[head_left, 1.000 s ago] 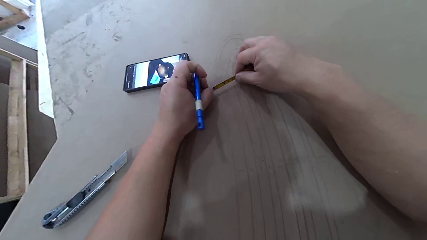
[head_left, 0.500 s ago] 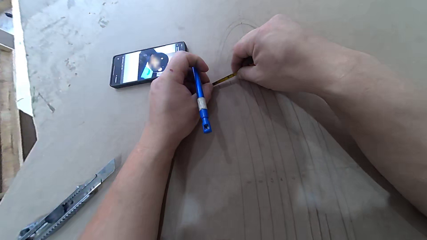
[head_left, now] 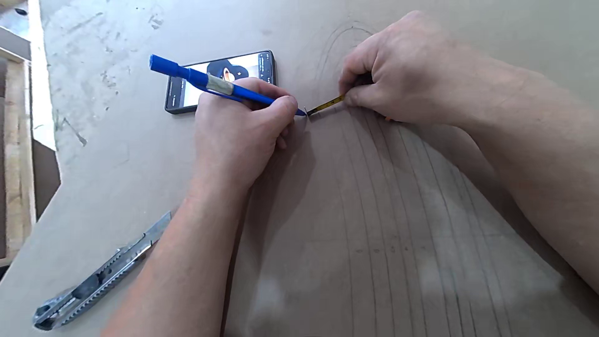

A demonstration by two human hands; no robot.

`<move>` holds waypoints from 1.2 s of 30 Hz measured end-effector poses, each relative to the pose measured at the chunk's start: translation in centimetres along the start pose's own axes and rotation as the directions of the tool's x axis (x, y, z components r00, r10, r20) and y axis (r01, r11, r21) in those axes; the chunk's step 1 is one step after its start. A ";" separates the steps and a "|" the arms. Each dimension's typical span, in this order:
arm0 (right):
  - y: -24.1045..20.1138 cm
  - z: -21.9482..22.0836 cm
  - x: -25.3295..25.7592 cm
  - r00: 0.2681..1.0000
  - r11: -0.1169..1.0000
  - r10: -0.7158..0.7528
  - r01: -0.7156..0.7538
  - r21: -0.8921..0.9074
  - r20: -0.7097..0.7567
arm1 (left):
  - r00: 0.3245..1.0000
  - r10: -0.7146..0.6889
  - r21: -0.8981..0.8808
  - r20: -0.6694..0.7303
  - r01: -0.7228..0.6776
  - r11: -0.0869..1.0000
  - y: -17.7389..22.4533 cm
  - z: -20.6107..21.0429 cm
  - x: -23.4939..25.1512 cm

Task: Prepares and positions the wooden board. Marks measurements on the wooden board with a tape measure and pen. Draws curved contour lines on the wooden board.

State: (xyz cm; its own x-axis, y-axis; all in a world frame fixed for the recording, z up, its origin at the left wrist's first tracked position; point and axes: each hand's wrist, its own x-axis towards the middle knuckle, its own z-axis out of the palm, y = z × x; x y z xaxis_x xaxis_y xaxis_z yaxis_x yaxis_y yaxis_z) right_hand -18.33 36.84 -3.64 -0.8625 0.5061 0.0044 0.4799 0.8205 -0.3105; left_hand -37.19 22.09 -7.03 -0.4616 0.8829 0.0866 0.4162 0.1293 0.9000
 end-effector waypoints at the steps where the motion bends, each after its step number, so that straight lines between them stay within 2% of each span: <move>1: 0.0 0.0 0.0 1.000 1.000 -0.004 0.004 0.001 -0.003 | 1.000 -0.001 0.012 -0.009 0.001 1.000 0.0 0.0 0.0; 8: 0.0 -0.1 0.1 1.000 1.000 0.000 0.000 0.007 0.003 | 1.000 -0.002 0.044 -0.008 0.002 0.999 -0.1 0.2 0.1; 14: -0.1 -0.2 0.2 1.000 1.000 0.020 -0.020 -0.016 0.024 | 0.999 -0.035 0.206 0.018 0.030 0.978 0.9 0.6 0.1; 25: -0.2 -0.3 0.1 0.999 0.999 0.030 -0.029 -0.015 0.043 | 0.996 -0.077 0.320 0.036 0.061 0.945 1.6 0.9 0.3; 36: -0.4 -0.3 0.1 0.997 0.999 0.037 -0.037 0.007 0.063 | 0.997 -0.052 0.278 0.059 0.034 0.960 1.1 0.8 0.5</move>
State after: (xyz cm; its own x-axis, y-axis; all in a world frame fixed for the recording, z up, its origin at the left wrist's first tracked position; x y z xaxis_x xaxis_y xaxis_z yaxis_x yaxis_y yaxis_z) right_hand -18.52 36.62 -3.18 -0.8525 0.5185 -0.0666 0.5108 0.7992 -0.3169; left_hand -36.36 23.02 -6.35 -0.4356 0.9000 0.0144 0.6019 0.2793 0.7481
